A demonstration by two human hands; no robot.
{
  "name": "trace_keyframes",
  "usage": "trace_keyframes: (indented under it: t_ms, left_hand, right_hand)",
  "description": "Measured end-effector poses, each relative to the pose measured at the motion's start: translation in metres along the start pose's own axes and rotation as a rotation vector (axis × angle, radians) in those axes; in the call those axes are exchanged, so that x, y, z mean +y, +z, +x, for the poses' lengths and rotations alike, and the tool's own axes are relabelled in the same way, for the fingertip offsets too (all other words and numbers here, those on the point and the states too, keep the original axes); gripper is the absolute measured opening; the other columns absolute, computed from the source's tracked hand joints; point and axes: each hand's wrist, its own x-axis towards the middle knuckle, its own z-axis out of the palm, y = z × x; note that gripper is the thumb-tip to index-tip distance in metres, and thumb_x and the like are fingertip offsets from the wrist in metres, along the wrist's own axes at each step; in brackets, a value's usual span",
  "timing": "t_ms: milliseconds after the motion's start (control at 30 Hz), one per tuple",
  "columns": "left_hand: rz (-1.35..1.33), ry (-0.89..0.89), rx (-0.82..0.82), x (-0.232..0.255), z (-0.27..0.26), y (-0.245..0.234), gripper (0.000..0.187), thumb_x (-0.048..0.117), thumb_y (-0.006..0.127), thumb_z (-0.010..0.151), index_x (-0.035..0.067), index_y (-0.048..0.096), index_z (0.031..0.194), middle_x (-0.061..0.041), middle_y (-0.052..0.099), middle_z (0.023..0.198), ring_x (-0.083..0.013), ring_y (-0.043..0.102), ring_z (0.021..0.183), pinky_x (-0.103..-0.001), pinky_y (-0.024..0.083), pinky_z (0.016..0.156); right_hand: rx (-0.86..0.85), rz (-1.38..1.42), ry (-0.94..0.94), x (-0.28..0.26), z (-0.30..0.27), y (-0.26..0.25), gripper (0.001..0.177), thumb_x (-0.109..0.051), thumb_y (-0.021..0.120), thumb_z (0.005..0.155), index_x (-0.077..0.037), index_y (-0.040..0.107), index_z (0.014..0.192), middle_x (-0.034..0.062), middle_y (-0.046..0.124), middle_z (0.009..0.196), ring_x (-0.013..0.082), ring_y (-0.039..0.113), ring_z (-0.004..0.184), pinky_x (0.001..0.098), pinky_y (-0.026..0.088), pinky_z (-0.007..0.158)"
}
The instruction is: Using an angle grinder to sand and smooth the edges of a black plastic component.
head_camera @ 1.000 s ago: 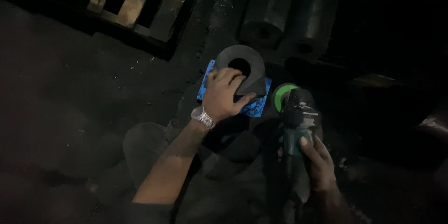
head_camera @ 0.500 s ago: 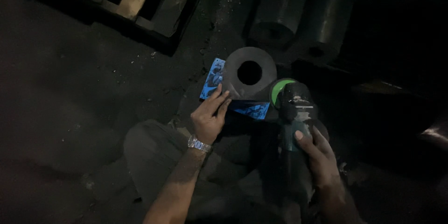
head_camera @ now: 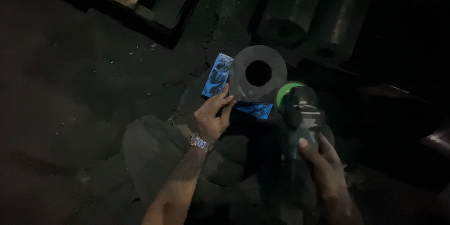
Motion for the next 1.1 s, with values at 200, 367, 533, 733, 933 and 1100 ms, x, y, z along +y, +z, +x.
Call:
trace_keyframes:
  t_ms: [200, 367, 533, 733, 933, 1100]
  left_hand:
    - [0.028, 0.051, -0.005, -0.006, -0.003, 0.002, 0.017, 0.003, 0.074, 0.095, 0.005, 0.073, 0.112, -0.019, 0.074, 0.123, -0.0270, 0.078, 0.107, -0.037, 0.065, 0.084]
    - [-0.030, -0.016, 0.039, -0.005, -0.003, 0.001, 0.011, 0.003, 0.076, 0.095, 0.005, 0.073, 0.106, -0.019, 0.075, 0.123, -0.0230, 0.079, 0.100, -0.034, 0.065, 0.077]
    - [-0.031, 0.044, 0.005, -0.008, -0.001, 0.001, 0.009, 0.008, 0.070, 0.099, 0.005, 0.072, 0.107, -0.018, 0.074, 0.124, -0.0245, 0.079, 0.103, -0.035, 0.065, 0.080]
    - [0.033, -0.063, -0.028, 0.001, 0.000, -0.002, 0.009, 0.008, 0.074, 0.096, 0.005, 0.073, 0.105, -0.019, 0.075, 0.125, -0.0236, 0.079, 0.101, -0.034, 0.064, 0.075]
    - [-0.048, -0.014, -0.034, -0.004, -0.002, -0.003, 0.012, 0.010, 0.073, 0.099, 0.007, 0.072, 0.110, -0.017, 0.073, 0.129, -0.0259, 0.077, 0.110, -0.037, 0.065, 0.087]
    - [0.016, 0.019, -0.044, -0.003, -0.002, -0.002, 0.013, 0.011, 0.074, 0.099, 0.007, 0.071, 0.111, -0.017, 0.072, 0.129, -0.0282, 0.076, 0.114, -0.038, 0.065, 0.088]
  right_hand:
    - [-0.219, -0.315, -0.254, 0.041, 0.031, 0.009, 0.079, -0.050, 0.072, 0.087, -0.016, 0.048, 0.154, 0.0184, 0.060, 0.140, 0.0326, 0.063, 0.124, 0.0500, 0.054, 0.100]
    - [0.006, -0.060, 0.001, 0.011, -0.002, -0.001, 0.090, -0.048, 0.080, 0.076, -0.020, 0.042, 0.153, 0.0130, 0.056, 0.141, 0.0321, 0.057, 0.125, 0.0548, 0.054, 0.098]
    - [-0.115, -0.141, -0.078, -0.003, -0.007, 0.009, 0.088, -0.050, 0.077, 0.078, -0.014, 0.046, 0.151, 0.0163, 0.066, 0.133, 0.0337, 0.063, 0.122, 0.0546, 0.052, 0.101]
    - [-0.288, 0.032, -0.077, 0.001, 0.004, 0.001, 0.094, -0.052, 0.079, 0.066, -0.009, 0.052, 0.145, 0.0247, 0.065, 0.127, 0.0449, 0.067, 0.113, 0.0648, 0.061, 0.090]
    - [0.190, -0.325, 0.012, 0.002, 0.000, -0.004, 0.103, -0.057, 0.083, 0.070, -0.024, 0.042, 0.159, 0.0150, 0.049, 0.150, 0.0400, 0.050, 0.133, 0.0619, 0.047, 0.104]
    - [-0.057, -0.181, -0.005, 0.002, 0.019, -0.007, 0.108, -0.055, 0.082, 0.064, -0.018, 0.040, 0.156, 0.0190, 0.056, 0.142, 0.0404, 0.058, 0.127, 0.0605, 0.052, 0.101]
